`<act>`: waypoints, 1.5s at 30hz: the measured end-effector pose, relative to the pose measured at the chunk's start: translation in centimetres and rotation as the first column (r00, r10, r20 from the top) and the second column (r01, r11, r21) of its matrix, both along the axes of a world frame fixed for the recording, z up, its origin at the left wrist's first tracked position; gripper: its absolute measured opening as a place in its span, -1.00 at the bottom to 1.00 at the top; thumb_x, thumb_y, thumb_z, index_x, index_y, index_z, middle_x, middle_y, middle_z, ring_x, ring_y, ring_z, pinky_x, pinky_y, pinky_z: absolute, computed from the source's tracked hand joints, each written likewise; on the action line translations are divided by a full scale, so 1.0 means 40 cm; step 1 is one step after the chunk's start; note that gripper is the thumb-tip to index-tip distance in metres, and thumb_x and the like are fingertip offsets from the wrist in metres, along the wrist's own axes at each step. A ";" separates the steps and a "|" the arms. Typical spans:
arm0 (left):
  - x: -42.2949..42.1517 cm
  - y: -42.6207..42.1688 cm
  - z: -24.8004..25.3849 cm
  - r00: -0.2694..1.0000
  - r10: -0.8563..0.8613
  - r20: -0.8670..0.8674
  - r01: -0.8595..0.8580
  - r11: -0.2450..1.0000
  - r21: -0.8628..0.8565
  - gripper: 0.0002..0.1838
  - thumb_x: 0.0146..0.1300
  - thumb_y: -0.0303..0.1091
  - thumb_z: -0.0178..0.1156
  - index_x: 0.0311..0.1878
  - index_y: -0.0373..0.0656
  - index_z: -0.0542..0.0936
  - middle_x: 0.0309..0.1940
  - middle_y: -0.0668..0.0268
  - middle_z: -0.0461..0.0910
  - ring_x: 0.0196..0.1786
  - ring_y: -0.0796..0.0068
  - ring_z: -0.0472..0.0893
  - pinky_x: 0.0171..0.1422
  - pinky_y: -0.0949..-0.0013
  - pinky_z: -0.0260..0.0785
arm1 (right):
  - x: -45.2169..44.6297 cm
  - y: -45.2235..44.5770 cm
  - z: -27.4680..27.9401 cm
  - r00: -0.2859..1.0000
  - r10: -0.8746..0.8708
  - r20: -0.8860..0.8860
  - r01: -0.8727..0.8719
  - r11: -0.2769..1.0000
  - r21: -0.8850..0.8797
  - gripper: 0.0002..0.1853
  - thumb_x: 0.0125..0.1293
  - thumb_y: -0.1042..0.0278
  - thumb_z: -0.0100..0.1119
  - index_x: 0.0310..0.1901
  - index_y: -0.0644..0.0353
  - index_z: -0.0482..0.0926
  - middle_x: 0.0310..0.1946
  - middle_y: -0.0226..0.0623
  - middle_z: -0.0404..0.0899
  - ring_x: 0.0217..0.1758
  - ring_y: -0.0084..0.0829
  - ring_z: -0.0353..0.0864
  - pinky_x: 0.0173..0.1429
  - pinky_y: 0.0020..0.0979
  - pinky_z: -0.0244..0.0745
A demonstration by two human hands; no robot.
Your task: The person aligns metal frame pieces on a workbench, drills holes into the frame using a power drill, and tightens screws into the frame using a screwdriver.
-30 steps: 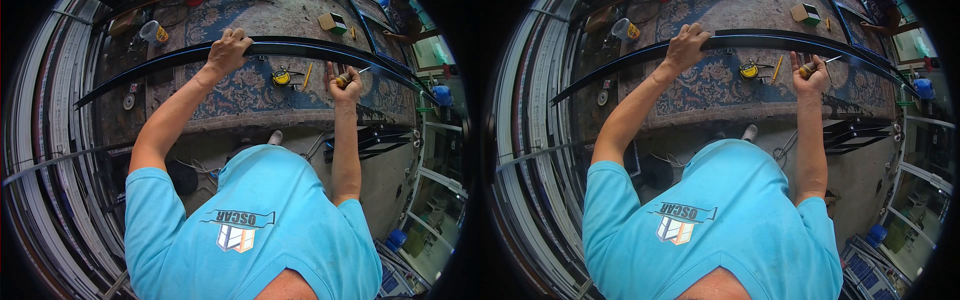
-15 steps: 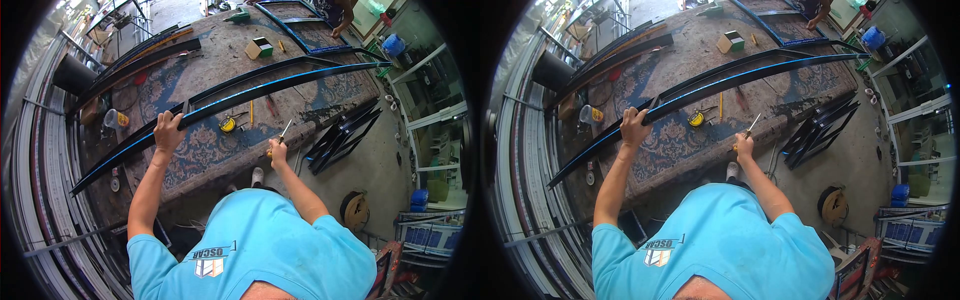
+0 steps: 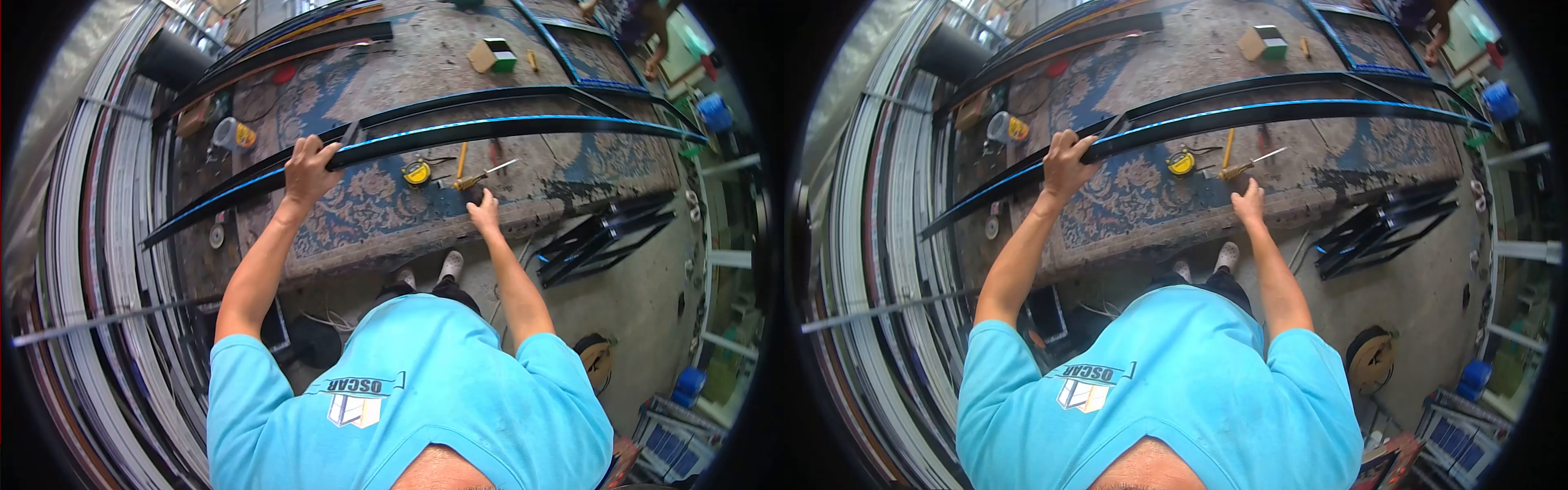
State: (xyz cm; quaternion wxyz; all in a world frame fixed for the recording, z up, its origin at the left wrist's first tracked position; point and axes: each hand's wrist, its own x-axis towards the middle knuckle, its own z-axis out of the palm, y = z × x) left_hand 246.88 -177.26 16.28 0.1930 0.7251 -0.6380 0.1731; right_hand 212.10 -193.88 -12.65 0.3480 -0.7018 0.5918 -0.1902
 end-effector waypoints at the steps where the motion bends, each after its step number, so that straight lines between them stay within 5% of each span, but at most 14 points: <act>1: 0.002 -0.002 0.007 1.000 0.026 0.003 -0.026 1.000 0.003 -0.55 -0.19 -0.27 0.53 -0.10 0.09 0.74 -0.31 0.38 0.43 -0.18 0.31 0.53 -0.21 0.23 0.57 | -0.018 -0.002 -0.017 0.999 0.012 0.052 -0.013 1.000 0.022 -0.08 0.02 0.14 0.38 0.41 0.40 0.28 0.15 0.23 0.49 0.21 0.15 0.51 0.35 -0.09 0.42; 2: 0.002 -0.004 0.013 1.000 0.018 0.008 -0.018 1.000 0.004 -0.56 -0.18 -0.26 0.55 -0.11 0.07 0.75 -0.32 0.40 0.44 -0.18 0.35 0.53 -0.21 0.26 0.57 | -0.031 -0.001 -0.035 0.999 0.038 0.026 -0.037 0.999 -0.023 -0.12 0.10 0.22 0.38 0.43 0.40 0.25 0.20 0.12 0.49 0.04 -0.08 0.64 0.14 -0.20 0.56; 3: 0.001 -0.008 0.018 1.000 0.009 0.010 -0.009 1.000 0.003 -0.57 -0.17 -0.26 0.57 -0.12 0.04 0.76 -0.33 0.42 0.45 -0.18 0.38 0.54 -0.20 0.28 0.58 | -0.052 -0.003 -0.075 0.998 0.057 0.020 -0.057 0.998 -0.020 -0.12 0.10 0.22 0.38 0.43 0.40 0.25 0.20 0.12 0.49 0.04 -0.08 0.64 0.14 -0.20 0.56; 6: 0.015 -0.019 0.025 1.000 0.023 0.010 -0.023 1.000 -0.015 -0.59 -0.15 -0.22 0.56 -0.13 0.08 0.75 -0.30 0.41 0.42 -0.16 0.37 0.52 -0.17 0.29 0.61 | -0.102 0.008 -0.135 0.939 0.033 0.343 -0.073 0.992 0.105 -0.26 0.28 0.44 0.29 0.46 0.38 0.22 0.29 -0.09 0.45 -0.30 -0.59 0.61 -0.28 -0.51 0.55; 10: 0.050 -0.041 0.037 0.998 0.061 0.012 -0.061 0.998 -0.034 -0.56 -0.17 -0.17 0.59 -0.12 0.04 0.75 -0.30 0.41 0.43 -0.10 0.36 0.51 -0.06 0.26 0.59 | -0.125 0.043 -0.045 0.923 0.047 0.382 -0.118 0.979 0.164 -0.32 0.30 0.40 0.30 0.42 0.37 0.30 0.25 -0.11 0.49 -0.22 -0.53 0.63 -0.25 -0.49 0.57; 12: 0.059 -0.053 0.046 0.996 0.090 0.006 -0.089 0.995 -0.041 -0.52 -0.20 -0.13 0.61 -0.12 0.04 0.76 -0.28 0.40 0.44 -0.08 0.36 0.50 0.00 0.25 0.57 | -0.122 0.061 0.086 0.955 -0.049 0.291 -0.068 0.923 0.379 -0.39 0.26 0.32 0.29 0.31 0.43 0.44 0.21 0.11 0.56 0.18 -0.17 0.65 0.24 -0.32 0.52; 15: 0.071 -0.066 0.058 0.994 0.104 0.018 -0.103 0.993 -0.049 -0.52 -0.18 -0.13 0.62 -0.10 0.05 0.76 -0.30 0.43 0.43 -0.09 0.36 0.51 -0.04 0.27 0.59 | -0.150 0.030 0.064 0.956 0.094 0.278 -0.146 0.974 0.171 -0.43 0.27 0.31 0.30 0.27 0.40 0.49 0.19 0.09 0.58 0.09 -0.21 0.69 0.11 -0.33 0.59; 17: 0.077 -0.070 0.060 0.994 0.108 0.020 -0.108 0.993 -0.042 -0.52 -0.18 -0.12 0.62 -0.10 0.06 0.76 -0.30 0.44 0.43 -0.10 0.37 0.50 -0.05 0.27 0.59 | -0.132 0.022 0.181 0.919 -0.028 0.393 -0.102 0.946 0.307 -0.51 0.36 0.29 0.27 0.25 0.37 0.50 0.07 -0.15 0.63 -0.05 -0.43 0.67 -0.12 -0.43 0.61; 21: 0.069 -0.061 0.041 0.994 0.105 0.031 -0.103 0.994 -0.048 -0.53 -0.18 -0.12 0.62 -0.11 0.08 0.77 -0.32 0.45 0.44 -0.12 0.38 0.50 -0.09 0.27 0.59 | -0.089 -0.053 0.347 0.743 -0.209 0.636 -0.113 0.898 0.426 -0.54 0.44 0.27 0.23 0.28 0.29 0.46 0.04 -0.22 0.57 -0.05 -0.42 0.65 -0.07 -0.40 0.63; 27: 0.001 -0.017 -0.021 0.995 0.102 0.014 -0.100 0.992 -0.082 -0.62 -0.16 -0.13 0.59 -0.20 0.07 0.77 -0.35 0.44 0.41 -0.17 0.38 0.50 -0.21 0.33 0.58 | -0.016 -0.172 0.576 0.452 -0.259 0.854 -0.157 0.919 0.362 -0.57 0.46 0.20 0.23 0.20 0.28 0.44 0.01 -0.19 0.59 0.00 -0.27 0.66 0.01 -0.25 0.66; 32: -0.104 0.049 -0.089 0.973 0.223 -0.062 -0.218 0.973 0.074 -0.53 -0.11 -0.17 0.55 -0.04 0.03 0.75 -0.29 0.39 0.44 -0.14 0.32 0.50 -0.10 0.23 0.48 | -0.039 -0.190 0.514 0.340 -0.524 0.781 0.013 0.833 0.553 -0.70 0.37 0.24 0.34 -0.02 0.22 0.53 -0.14 -0.20 0.59 -0.05 -0.21 0.66 0.00 -0.16 0.74; 39: -0.232 0.147 -0.254 0.899 0.378 -0.222 -0.255 0.863 0.436 -0.28 -0.06 -0.35 0.48 0.29 -0.11 0.56 -0.15 0.25 0.46 -0.02 0.20 0.51 -0.05 0.15 0.45 | -0.138 -0.162 0.298 0.374 -0.763 0.526 0.014 0.572 0.820 -0.61 0.33 0.27 0.35 0.06 0.24 0.44 -0.21 -0.14 0.56 -0.14 -0.16 0.66 -0.04 -0.07 0.74; 45: -0.254 0.179 -0.440 0.889 0.362 -0.282 -0.170 0.831 0.530 -0.25 -0.05 -0.41 0.45 0.33 -0.13 0.52 -0.08 0.18 0.49 0.04 0.11 0.53 0.05 0.12 0.48 | -0.189 -0.166 0.140 0.483 -0.740 0.469 -0.065 0.503 0.862 -0.71 0.41 0.35 0.23 0.04 0.32 0.47 0.00 -0.02 0.59 0.07 -0.06 0.63 0.27 0.04 0.58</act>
